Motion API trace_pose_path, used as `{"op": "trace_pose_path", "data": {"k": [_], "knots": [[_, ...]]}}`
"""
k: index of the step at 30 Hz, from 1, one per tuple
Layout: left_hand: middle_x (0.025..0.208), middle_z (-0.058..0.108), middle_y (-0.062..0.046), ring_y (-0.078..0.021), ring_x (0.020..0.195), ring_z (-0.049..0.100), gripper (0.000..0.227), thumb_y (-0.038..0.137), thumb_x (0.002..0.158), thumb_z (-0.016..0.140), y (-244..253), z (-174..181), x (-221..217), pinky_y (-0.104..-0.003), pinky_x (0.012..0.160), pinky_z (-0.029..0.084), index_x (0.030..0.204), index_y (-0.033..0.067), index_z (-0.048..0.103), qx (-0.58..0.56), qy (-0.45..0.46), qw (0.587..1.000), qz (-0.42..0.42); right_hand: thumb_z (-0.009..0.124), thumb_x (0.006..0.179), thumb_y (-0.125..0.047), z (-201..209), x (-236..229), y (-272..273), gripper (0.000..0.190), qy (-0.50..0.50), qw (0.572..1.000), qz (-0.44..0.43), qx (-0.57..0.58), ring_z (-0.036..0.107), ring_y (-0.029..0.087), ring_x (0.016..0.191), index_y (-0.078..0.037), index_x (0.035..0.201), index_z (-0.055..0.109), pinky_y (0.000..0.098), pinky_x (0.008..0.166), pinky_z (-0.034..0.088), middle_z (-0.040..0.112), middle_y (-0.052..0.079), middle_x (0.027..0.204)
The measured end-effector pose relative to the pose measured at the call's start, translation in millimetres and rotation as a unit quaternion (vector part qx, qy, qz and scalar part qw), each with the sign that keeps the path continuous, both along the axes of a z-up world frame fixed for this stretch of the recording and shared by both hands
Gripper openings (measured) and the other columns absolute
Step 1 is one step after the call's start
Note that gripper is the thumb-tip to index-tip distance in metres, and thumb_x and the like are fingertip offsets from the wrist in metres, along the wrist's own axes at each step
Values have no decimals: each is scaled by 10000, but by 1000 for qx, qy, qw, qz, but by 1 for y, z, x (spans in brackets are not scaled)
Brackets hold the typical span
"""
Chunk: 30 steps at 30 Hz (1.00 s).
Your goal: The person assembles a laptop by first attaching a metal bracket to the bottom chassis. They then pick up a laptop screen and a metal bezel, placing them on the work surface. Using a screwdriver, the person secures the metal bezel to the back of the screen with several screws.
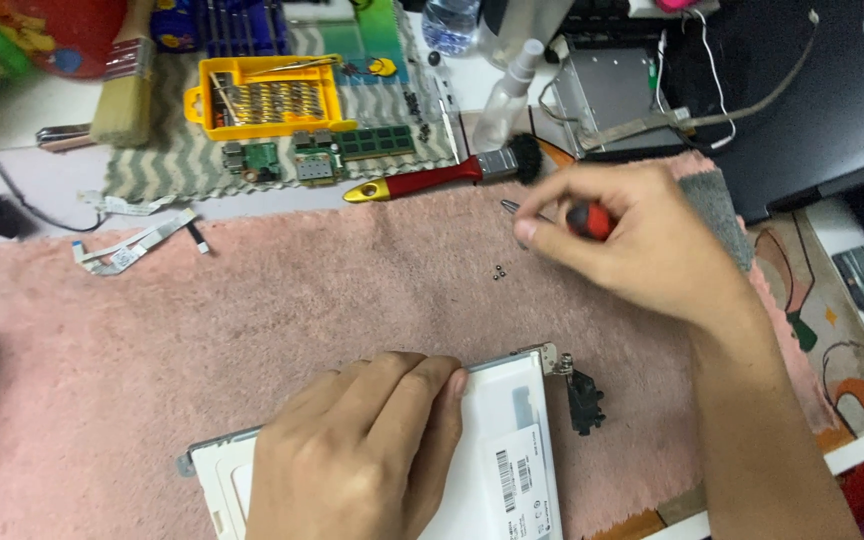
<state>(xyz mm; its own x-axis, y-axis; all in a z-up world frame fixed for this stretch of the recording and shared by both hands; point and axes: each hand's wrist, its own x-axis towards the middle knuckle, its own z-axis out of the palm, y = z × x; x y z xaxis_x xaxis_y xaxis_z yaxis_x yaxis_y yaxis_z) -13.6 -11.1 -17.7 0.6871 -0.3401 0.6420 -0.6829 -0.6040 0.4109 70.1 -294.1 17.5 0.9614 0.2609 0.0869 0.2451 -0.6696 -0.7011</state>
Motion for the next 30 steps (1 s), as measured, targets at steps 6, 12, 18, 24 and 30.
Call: {"op": "trace_pose_path", "data": {"k": [6,12,18,24,30], "knots": [[960,735,-24,-247,678,651,101,170,1137,758,2,-7,-1,-382,645,521,1068,102,787,-18,-1,1000,-9,906,931,-346,-15,3,13,144,48,972,-39,-225,708,122,664,-220,937,977,328,778,496,873,-21,708],[941,705,-72,-291,735,644,145,150,1176,717,4,-7,-2,-436,656,485,1075,59,766,-29,-6,999,-19,852,904,-359,-32,8,18,173,64,960,-61,-264,808,152,777,-229,942,960,345,871,535,900,37,798],[935,700,-70,-310,779,627,186,189,1212,711,12,-6,2,-466,713,410,1092,58,764,-24,-23,999,-28,818,931,-357,-39,9,15,155,16,958,-83,-275,846,213,936,-229,950,905,384,969,541,919,2,934],[890,674,-70,-329,809,624,279,220,1219,723,29,10,7,-488,754,385,973,89,706,-18,-24,1000,-9,900,978,-200,-39,1,17,86,-1,987,-128,-94,637,121,846,-125,1010,872,293,837,485,838,21,923],[932,796,-84,-273,819,724,178,161,1128,663,102,44,23,-445,767,494,1007,70,758,-105,93,990,-31,902,929,63,-4,-9,53,247,11,979,-174,107,801,218,1045,49,1130,758,258,994,591,837,214,1106]]}}
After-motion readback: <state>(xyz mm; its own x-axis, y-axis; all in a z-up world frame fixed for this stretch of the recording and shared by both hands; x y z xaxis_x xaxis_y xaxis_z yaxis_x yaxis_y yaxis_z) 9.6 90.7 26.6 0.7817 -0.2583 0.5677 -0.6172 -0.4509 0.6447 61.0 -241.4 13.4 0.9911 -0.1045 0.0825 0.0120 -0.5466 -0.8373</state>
